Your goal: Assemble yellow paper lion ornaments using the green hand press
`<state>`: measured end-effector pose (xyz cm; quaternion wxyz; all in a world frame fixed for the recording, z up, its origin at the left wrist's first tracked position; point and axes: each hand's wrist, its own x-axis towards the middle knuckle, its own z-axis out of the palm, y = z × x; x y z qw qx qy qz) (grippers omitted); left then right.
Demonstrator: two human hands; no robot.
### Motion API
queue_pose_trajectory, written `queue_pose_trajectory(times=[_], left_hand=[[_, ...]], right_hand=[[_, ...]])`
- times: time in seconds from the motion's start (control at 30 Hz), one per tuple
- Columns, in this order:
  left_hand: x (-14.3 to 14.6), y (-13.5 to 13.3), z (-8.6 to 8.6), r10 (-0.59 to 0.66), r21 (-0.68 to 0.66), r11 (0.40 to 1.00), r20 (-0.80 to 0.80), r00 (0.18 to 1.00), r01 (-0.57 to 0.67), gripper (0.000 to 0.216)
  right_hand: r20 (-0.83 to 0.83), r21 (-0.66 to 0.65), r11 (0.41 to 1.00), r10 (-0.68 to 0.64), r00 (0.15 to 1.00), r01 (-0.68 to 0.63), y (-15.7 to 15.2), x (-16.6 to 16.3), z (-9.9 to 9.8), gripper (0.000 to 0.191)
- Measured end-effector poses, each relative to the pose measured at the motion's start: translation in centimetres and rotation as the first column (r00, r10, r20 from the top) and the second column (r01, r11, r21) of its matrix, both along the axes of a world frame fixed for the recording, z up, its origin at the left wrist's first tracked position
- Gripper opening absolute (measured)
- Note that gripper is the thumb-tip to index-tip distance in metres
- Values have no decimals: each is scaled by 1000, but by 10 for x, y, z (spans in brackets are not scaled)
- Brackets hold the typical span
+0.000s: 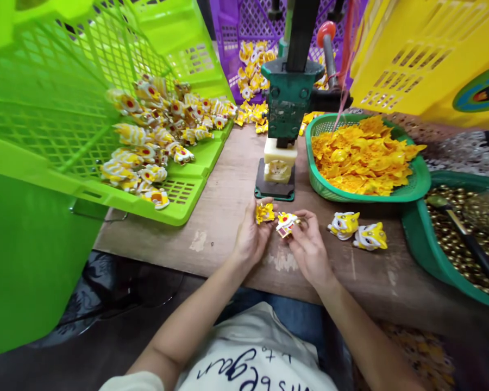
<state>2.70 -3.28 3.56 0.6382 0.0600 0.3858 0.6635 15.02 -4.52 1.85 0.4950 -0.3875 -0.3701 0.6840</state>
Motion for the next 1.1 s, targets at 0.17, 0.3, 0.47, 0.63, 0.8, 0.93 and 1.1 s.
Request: queue_pose_trajectory(times=[0.17, 0.3, 0.47, 0.63, 0.8, 0.93, 1.1], left_hand=[[-2, 0, 8, 8, 4, 1000, 32, 999, -8, 45], [-2, -2, 12, -25, -23, 999, -19, 1000, 25, 45], [-1, -3, 5, 22, -10, 1000, -103, 994, -23, 45], [3, -3, 0, 44, -17, 999, -161, 986, -48, 46], [8, -7, 1, 38, -2, 999, -233, 972, -40, 38], [9, -11, -4, 12, 40, 999, -308, 951, 1, 35], [10, -12, -11, -7, 67, 997, -335, 942, 31, 34]], right_hand=[[52, 78, 997, 3, 999, -7, 1, -1, -9, 51], [44, 38, 998, 46, 998, -48, 0, 0, -13, 53], [12, 50, 995, 84, 996, -84, -1, 2, -8, 49], [194, 192, 976, 62, 979, -99, -5, 3, -3, 43], [510, 597, 792, -251, 823, -129, -9, 3, -4, 36], [556, 677, 714, -337, 759, -178, -10, 2, -6, 35], [557, 699, 683, -332, 761, -213, -9, 3, -6, 34]])
